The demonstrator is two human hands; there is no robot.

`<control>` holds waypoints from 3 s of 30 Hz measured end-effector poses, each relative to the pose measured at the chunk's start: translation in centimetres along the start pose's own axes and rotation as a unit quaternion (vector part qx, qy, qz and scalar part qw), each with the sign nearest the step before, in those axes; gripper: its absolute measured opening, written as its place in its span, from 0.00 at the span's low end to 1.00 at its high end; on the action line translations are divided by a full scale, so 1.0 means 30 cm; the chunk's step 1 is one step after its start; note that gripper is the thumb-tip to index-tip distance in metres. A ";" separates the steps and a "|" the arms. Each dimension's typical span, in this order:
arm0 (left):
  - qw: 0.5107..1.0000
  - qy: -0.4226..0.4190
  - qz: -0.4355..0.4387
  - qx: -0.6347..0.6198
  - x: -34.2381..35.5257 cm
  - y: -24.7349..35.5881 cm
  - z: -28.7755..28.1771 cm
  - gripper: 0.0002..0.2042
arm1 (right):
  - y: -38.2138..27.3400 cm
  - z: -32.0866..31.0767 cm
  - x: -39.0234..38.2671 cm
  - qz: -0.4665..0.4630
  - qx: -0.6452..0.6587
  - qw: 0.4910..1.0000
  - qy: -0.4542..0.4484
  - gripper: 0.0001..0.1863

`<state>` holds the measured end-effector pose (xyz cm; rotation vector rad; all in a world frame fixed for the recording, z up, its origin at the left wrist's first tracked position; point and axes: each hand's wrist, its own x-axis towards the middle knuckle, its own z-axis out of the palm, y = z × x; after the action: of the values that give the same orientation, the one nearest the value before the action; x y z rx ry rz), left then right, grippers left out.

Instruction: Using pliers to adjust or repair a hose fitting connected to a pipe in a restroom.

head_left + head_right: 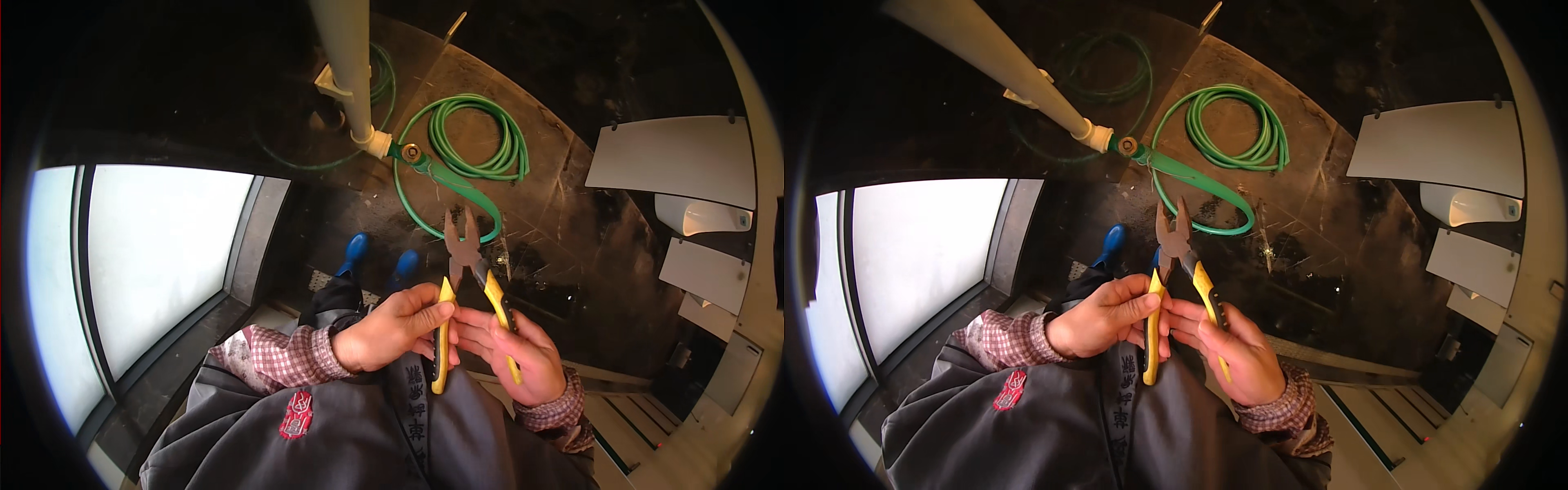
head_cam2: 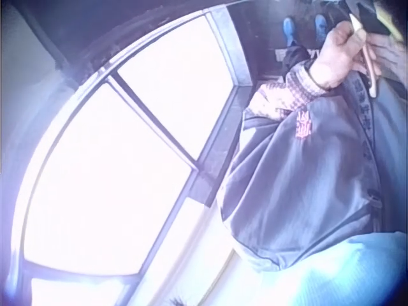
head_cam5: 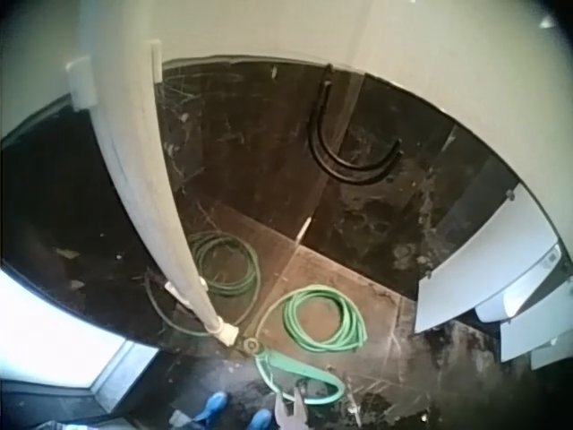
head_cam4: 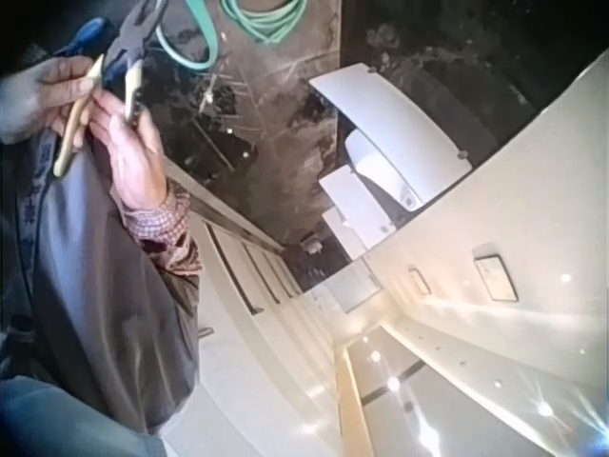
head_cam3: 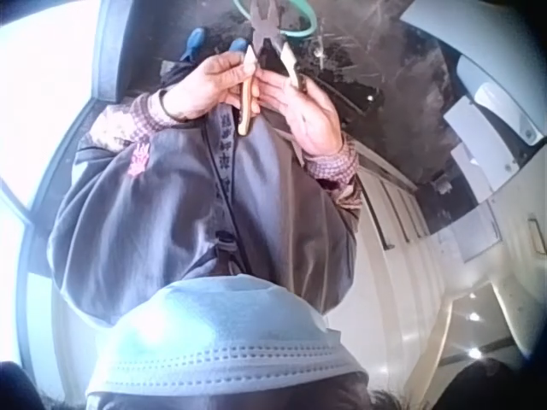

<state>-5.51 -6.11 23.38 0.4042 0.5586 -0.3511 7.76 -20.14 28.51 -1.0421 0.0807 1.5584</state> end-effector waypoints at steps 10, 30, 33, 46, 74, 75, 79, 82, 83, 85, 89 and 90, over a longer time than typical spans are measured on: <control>0.992 0.063 0.105 0.032 -0.036 0.113 0.017 0.12 | -0.147 0.124 0.099 0.038 -0.004 0.999 0.011 0.18; 0.995 0.092 0.049 0.007 -0.003 0.163 -0.074 0.11 | -0.116 0.181 0.199 0.032 0.033 0.995 0.085 0.13; 0.996 0.069 0.053 0.028 -0.004 0.178 -0.084 0.10 | -0.108 0.190 0.203 0.025 0.039 0.995 0.094 0.12; 0.996 0.075 0.034 0.027 -0.017 0.221 -0.069 0.12 | -0.108 0.209 0.221 0.049 0.162 0.981 0.094 0.08; 0.980 0.111 0.028 0.162 0.073 0.199 -0.119 0.21 | -0.014 0.236 0.214 0.012 0.025 0.983 0.182 0.11; 0.987 0.104 0.032 0.121 0.084 0.206 -0.109 0.21 | 0.004 0.229 0.214 -0.001 -0.029 0.983 0.184 0.11; 0.997 0.043 0.046 0.046 0.109 0.244 -0.057 0.21 | -0.017 0.264 0.189 -0.050 -0.148 0.967 0.201 0.12; 0.997 0.010 0.082 0.007 0.087 0.227 -0.010 0.21 | -0.045 0.247 0.145 -0.035 -0.135 0.972 0.190 0.12; 0.997 0.005 0.077 0.029 0.081 0.198 -0.020 0.21 | -0.028 0.244 0.126 -0.043 -0.086 0.977 0.193 0.13; 0.999 -0.029 0.025 0.019 0.059 0.166 -0.037 0.19 | -0.025 0.260 0.119 -0.057 0.013 0.977 0.204 0.14; 0.998 -0.060 -0.006 -0.015 0.036 0.143 -0.038 0.20 | -0.029 0.228 0.133 -0.046 -0.041 0.972 0.228 0.16; 0.998 -0.055 -0.003 -0.032 0.036 0.152 -0.040 0.21 | -0.036 0.236 0.138 -0.043 -0.041 0.973 0.224 0.16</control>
<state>-3.23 -1.85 23.08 0.3186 0.4623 -0.3581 5.10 -12.60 30.60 -1.4305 0.2804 1.2344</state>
